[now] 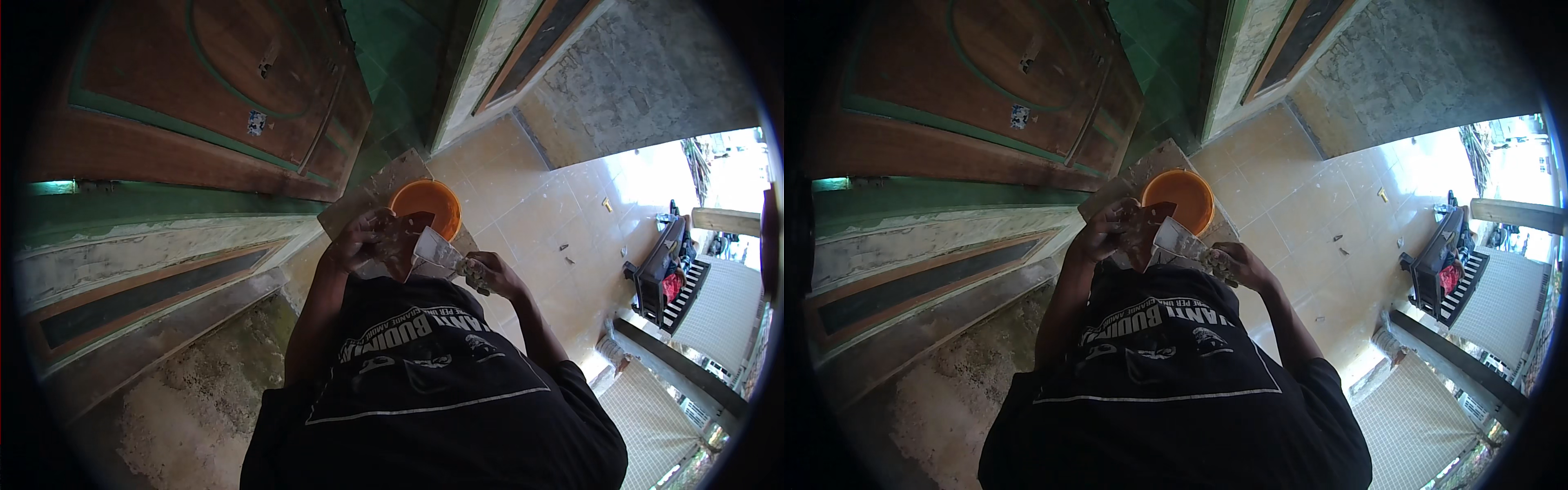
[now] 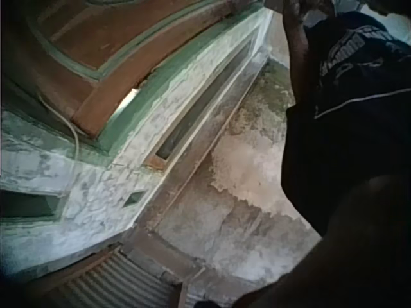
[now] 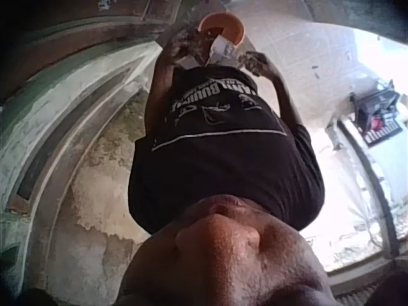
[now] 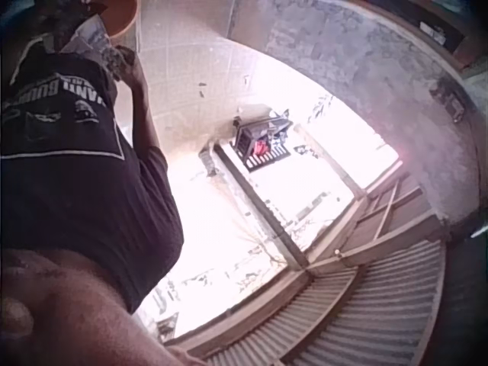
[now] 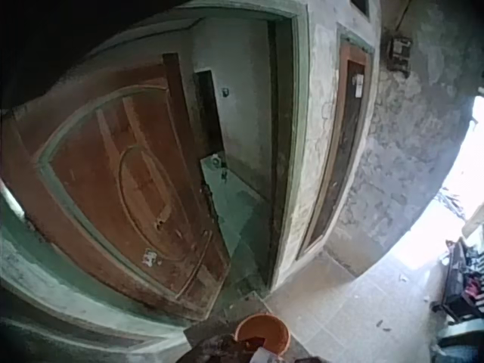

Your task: The person applies wall filler to a damaged section of a wall using a metal scraper and a red plastic spreader, periodically dipping the tools into a bucket of water.

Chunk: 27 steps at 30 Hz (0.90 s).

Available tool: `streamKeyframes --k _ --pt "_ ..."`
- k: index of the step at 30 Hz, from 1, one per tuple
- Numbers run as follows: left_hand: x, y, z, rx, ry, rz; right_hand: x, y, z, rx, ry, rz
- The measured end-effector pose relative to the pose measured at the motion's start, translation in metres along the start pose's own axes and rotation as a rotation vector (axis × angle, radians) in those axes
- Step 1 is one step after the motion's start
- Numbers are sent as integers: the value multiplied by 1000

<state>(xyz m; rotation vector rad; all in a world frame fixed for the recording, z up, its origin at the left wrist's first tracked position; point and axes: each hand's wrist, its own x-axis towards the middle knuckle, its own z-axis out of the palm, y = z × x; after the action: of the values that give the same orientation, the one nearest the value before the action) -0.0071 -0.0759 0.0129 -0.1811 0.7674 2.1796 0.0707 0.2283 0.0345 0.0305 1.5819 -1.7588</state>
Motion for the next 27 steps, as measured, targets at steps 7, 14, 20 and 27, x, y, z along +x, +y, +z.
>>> streamKeyframes --k 7,14,20,27 --pt "-8 2 -14 -60 176 88 -11 -5 0 206 174 -53" --pt "-10 19 34 40 269 10 5 -49 40 -558 671 -601" --pt "-11 22 42 135 41 58 13 -40 39 -759 743 -690" --pt "-32 39 34 30 60 152 -3 -41 30 -990 736 -683"
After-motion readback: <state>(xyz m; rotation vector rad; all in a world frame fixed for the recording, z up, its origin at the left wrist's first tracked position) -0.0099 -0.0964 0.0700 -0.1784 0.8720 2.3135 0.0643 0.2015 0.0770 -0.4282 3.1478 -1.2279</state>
